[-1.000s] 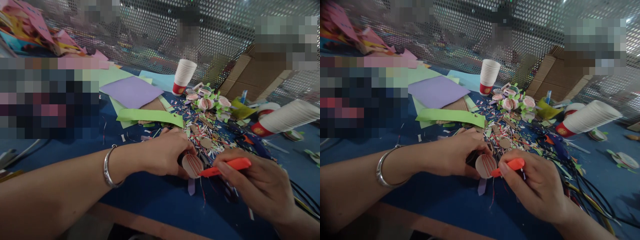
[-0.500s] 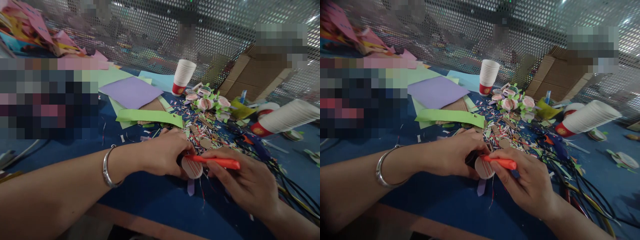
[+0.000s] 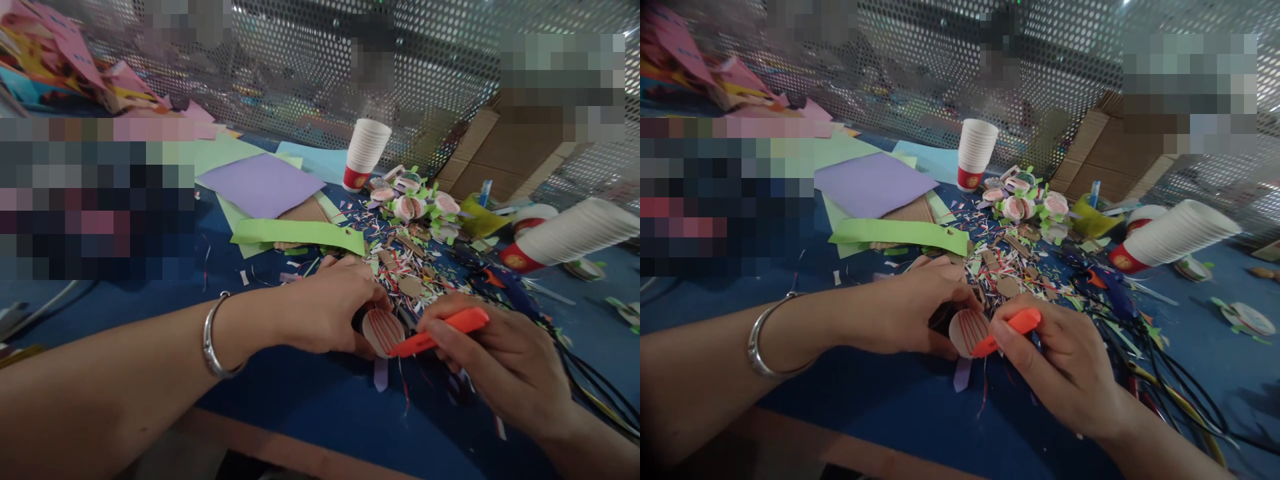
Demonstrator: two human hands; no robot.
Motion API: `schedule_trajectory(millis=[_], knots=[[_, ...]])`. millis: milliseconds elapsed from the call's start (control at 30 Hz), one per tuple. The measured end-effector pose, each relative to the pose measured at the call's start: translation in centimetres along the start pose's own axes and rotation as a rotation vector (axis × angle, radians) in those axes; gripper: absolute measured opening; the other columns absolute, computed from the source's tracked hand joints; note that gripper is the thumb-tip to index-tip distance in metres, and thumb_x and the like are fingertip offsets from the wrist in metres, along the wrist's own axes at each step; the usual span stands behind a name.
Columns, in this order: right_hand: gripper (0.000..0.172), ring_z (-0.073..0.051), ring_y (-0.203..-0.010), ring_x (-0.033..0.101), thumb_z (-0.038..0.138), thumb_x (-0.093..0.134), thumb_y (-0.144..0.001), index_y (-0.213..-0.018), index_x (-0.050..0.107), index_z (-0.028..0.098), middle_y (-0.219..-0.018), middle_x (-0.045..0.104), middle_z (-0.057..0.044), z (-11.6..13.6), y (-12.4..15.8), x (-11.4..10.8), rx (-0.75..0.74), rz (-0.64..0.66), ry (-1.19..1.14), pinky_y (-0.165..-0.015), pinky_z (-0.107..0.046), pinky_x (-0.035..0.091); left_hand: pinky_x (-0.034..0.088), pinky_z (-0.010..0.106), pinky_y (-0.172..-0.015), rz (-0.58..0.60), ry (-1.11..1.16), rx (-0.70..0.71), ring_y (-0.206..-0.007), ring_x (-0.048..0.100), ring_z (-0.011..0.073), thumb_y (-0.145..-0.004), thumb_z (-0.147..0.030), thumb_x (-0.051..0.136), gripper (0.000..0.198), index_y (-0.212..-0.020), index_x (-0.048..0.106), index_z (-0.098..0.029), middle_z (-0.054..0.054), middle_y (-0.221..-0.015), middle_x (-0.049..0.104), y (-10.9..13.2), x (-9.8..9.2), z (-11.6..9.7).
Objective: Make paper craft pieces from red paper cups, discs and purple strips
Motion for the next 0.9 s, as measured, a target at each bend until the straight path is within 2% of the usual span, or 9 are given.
schedule_trajectory(millis=[200,433,567,667,767,900], knots=[[0.012,-0.007,-0.049,0.063,0.02,0.06,-0.099,-0.096,0.069,0.027,-0.074,0.07,0.006,-0.58,0.3,0.48,0.045,-0.067,-0.043,-0.055,-0.02,0.051,0.037,0.039,-0.092,-0.012,0.006,0.011,-0.113,0.053,0.0292,-0.072,-0.046,0.082,0.043,-0.109,0.074,-0.026,0.004,-0.107,0.065,0.03,0.04,0.0],[0.013,-0.014,-0.059,0.07,0.027,0.063,-0.097,-0.104,0.074,0.027,-0.064,0.07,0.004,-0.65,0.42,0.91,0.053,-0.105,0.041,-0.066,-0.025,0.057,0.037,0.039,-0.088,-0.017,0.011,0.014,-0.109,0.054,0.029,-0.071,-0.048,0.082,0.043,-0.106,0.073,-0.024,0.005,-0.105,0.066,-0.07,0.04,0.22],[0.013,-0.013,-0.048,0.066,0.027,0.062,-0.097,-0.104,0.073,0.028,-0.061,0.07,0.006,-0.6,0.45,1.01,0.044,-0.074,0.047,-0.064,-0.027,0.058,0.036,0.039,-0.088,-0.018,0.012,0.016,-0.107,0.054,0.0285,-0.071,-0.047,0.082,0.043,-0.106,0.073,-0.023,0.005,-0.106,0.067,-0.15,0.11,0.21],[0.013,-0.01,-0.048,0.065,0.025,0.061,-0.098,-0.104,0.072,0.028,-0.068,0.072,0.006,-0.48,0.5,0.81,0.028,-0.047,0.031,-0.064,-0.025,0.057,0.036,0.038,-0.086,-0.02,0.012,0.031,-0.104,0.054,0.0273,-0.072,-0.046,0.082,0.04,-0.104,0.074,-0.023,0.004,-0.101,0.068,-0.15,-0.01,-0.02],[0.012,-0.008,-0.048,0.064,0.022,0.059,-0.098,-0.098,0.07,0.027,-0.074,0.074,0.005,-0.24,0.38,0.5,-0.003,-0.016,-0.005,-0.057,-0.022,0.053,0.036,0.039,-0.089,-0.003,0.027,0.012,-0.11,0.053,0.0282,-0.073,-0.046,0.082,0.043,-0.11,0.074,-0.025,0.005,-0.105,0.067,-0.12,-0.05,-0.04],[0.016,-0.007,-0.046,0.06,0.018,0.058,-0.098,-0.088,0.068,0.025,-0.068,0.068,0.006,-0.3,0.07,0.21,0.012,-0.01,-0.049,-0.047,-0.02,0.047,0.036,0.041,-0.094,0.012,0.03,0.002,-0.116,0.051,0.0299,-0.072,-0.044,0.083,0.048,-0.115,0.073,-0.025,0.006,-0.111,0.065,-0.12,-0.04,0.01]])
Point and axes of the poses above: each hand's wrist, its own y-axis away from the middle knuckle, its own x-axis out of the palm, z = x × y, the point moved 5 cm from there along -y, towards the middle knuckle
